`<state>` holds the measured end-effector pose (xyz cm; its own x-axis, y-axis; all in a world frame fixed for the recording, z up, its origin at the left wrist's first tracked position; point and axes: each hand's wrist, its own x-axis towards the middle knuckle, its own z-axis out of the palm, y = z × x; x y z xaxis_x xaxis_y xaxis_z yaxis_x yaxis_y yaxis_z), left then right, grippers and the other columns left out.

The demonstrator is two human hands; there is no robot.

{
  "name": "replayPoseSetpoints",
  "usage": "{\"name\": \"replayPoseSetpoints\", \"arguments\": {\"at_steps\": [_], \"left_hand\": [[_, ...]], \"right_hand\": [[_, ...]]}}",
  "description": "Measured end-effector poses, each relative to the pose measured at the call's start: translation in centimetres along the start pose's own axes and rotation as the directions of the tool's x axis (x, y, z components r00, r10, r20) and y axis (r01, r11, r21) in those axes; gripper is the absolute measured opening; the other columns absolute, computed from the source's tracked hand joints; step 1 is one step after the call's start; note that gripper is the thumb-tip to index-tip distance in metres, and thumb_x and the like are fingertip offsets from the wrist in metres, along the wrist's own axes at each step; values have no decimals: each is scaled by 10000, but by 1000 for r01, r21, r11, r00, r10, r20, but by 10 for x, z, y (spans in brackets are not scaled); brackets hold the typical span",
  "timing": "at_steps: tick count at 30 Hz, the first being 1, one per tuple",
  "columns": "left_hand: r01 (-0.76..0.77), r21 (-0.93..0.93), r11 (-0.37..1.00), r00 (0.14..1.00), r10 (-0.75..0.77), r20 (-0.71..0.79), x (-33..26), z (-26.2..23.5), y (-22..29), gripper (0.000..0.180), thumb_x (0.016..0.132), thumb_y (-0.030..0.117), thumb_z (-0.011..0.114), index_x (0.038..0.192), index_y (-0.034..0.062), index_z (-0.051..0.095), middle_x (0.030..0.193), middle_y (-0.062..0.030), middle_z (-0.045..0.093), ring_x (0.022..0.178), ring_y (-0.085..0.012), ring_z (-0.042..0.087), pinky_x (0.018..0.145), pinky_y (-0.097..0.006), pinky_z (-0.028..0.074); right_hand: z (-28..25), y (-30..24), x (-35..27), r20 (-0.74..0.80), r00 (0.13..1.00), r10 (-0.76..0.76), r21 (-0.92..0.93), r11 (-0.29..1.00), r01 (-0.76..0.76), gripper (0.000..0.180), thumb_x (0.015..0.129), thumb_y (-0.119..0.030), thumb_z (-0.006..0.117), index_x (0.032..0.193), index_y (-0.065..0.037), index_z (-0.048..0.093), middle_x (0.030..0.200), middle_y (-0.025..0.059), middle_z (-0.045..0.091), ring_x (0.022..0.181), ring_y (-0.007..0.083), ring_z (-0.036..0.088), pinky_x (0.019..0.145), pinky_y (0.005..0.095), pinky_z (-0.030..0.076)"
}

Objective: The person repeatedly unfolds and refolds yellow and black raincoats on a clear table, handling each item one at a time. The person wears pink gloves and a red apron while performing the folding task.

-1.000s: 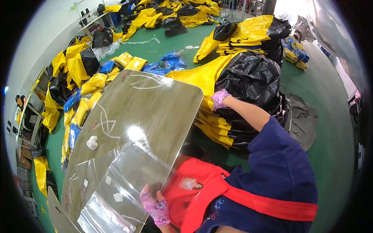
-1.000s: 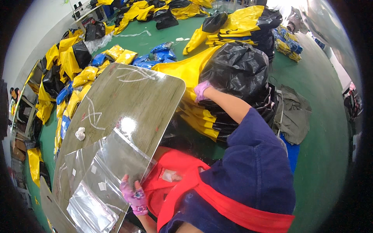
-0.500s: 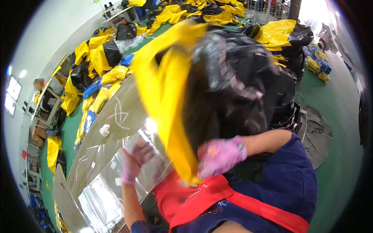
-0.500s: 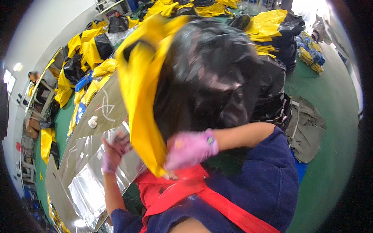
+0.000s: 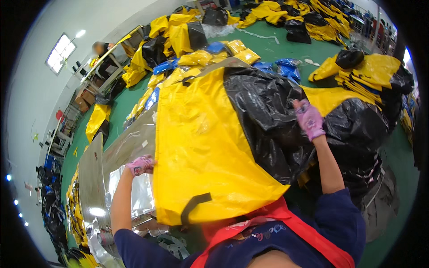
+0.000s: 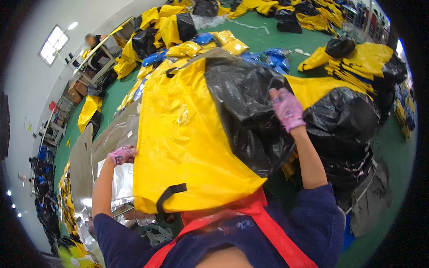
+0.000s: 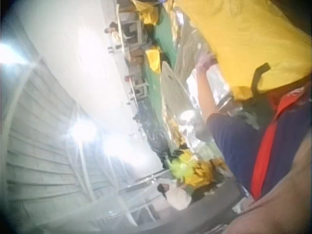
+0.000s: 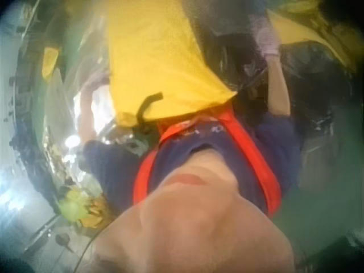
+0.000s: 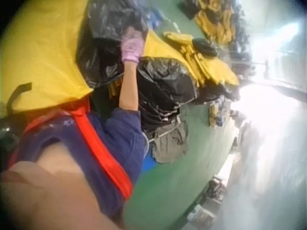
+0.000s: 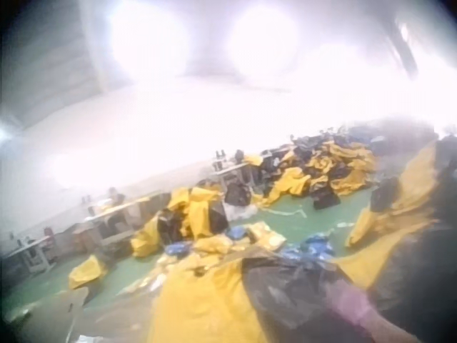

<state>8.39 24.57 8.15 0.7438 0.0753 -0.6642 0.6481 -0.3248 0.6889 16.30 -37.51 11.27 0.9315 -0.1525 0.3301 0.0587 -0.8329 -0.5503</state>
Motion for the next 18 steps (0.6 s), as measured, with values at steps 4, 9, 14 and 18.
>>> {"name": "replayPoseSetpoints", "arguments": {"at_steps": [4, 9, 14, 18], "left_hand": [[187, -97, 978, 968, -166, 187, 39, 4, 41, 649, 900, 498, 547, 1299, -9, 477, 1194, -130, 607, 993, -266, 627, 823, -378, 521], [21, 214, 977, 946, 50, -319, 111, 6, 16, 640, 905, 526, 494, 1251, -11, 509, 1225, -132, 598, 1049, -246, 604, 892, -343, 483], [-552, -354, 755, 817, 404, -412, 77, -16, -28, 383, 898, 295, 580, 1147, 6, 594, 1149, -115, 632, 996, -230, 607, 878, -306, 465], [-359, 128, 925, 696, 356, -624, 30, -34, -39, 335, 856, 151, 639, 1147, -4, 580, 1047, -99, 664, 886, -196, 636, 792, -310, 501]], "right_hand": [[34, 19, 54, 312, 914, 261, -287, 943, -171, 794, 829, -728, 428, 975, 25, 638, 1020, 276, 634, 995, 413, 608, 829, 453, 480], [105, 36, 58, 364, 912, 191, -364, 930, -50, 461, 882, -495, 548, 954, -54, 663, 1003, 198, 662, 999, 379, 615, 839, 445, 489], [59, 97, 96, 172, 972, -158, -149, 972, 184, 308, 894, -331, 535, 878, -38, 631, 926, 168, 662, 891, 359, 621, 776, 407, 491], [25, 173, 131, 301, 912, 277, -215, 952, -218, 350, 896, -348, 583, 939, -5, 631, 898, 183, 663, 845, 342, 637, 773, 357, 485]]}}
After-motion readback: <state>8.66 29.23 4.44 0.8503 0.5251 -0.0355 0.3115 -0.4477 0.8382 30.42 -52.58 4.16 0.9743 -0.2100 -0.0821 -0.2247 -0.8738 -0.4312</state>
